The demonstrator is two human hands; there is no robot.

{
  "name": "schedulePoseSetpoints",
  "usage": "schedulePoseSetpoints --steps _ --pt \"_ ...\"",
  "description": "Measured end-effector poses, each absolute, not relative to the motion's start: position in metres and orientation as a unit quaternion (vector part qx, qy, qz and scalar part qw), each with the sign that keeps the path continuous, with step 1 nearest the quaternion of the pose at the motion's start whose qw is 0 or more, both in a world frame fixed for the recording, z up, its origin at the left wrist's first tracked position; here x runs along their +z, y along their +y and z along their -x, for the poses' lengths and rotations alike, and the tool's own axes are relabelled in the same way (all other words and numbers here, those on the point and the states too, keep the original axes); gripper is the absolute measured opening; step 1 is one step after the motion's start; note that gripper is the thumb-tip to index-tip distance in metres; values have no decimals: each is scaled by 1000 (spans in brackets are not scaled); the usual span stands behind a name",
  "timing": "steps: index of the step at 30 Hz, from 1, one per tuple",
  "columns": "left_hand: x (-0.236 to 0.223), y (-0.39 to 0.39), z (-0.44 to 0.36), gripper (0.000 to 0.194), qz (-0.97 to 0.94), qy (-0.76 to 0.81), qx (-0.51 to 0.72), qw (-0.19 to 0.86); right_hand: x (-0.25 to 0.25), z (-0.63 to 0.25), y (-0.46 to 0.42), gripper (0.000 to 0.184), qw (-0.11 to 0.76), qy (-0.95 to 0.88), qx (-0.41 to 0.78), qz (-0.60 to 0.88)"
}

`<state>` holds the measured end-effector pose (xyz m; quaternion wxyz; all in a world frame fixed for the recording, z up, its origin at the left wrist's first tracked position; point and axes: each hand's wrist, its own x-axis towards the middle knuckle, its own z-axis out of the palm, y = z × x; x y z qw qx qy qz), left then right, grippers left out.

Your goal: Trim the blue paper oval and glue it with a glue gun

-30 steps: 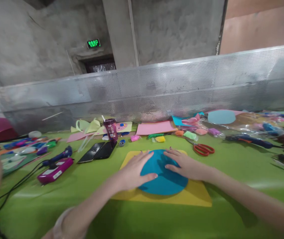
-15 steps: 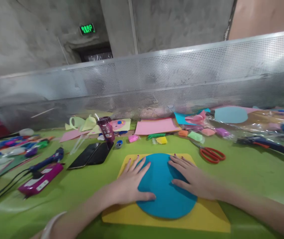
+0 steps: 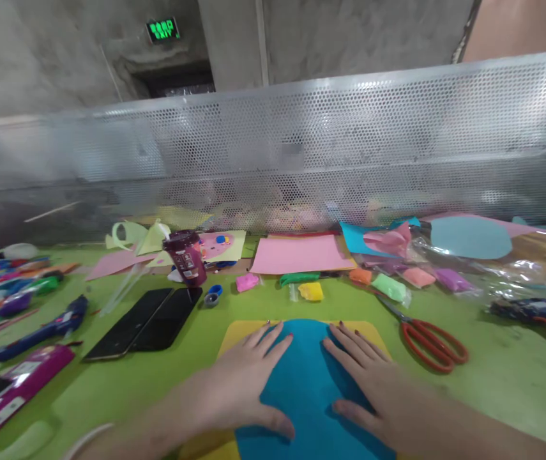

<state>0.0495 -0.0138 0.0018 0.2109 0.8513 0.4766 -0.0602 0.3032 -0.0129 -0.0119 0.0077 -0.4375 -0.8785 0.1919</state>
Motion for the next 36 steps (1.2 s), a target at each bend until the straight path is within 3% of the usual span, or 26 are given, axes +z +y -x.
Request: schedulePoseSetpoints --steps 10,17,19,24,31,36 --pt "-30 -6 -33 107 -857 464 -28 223 -12 -312 -2 72 35 -875 194 441" --pt "-24 -5 -19 115 -836 474 24 276 2 -339 19 43 249 -790 110 549" --pt "-15 1 -11 118 -815 500 21 292 7 -342 22 37 270 -792 93 539" --pt "-8 17 15 127 -792 533 0 299 4 -341 23 46 183 -864 76 462" --pt "-6 17 27 117 -791 517 -45 324 -11 -348 29 53 106 -906 109 396" --pt "-3 10 19 123 -797 504 -53 329 -11 -348 28 65 28 -918 164 359"
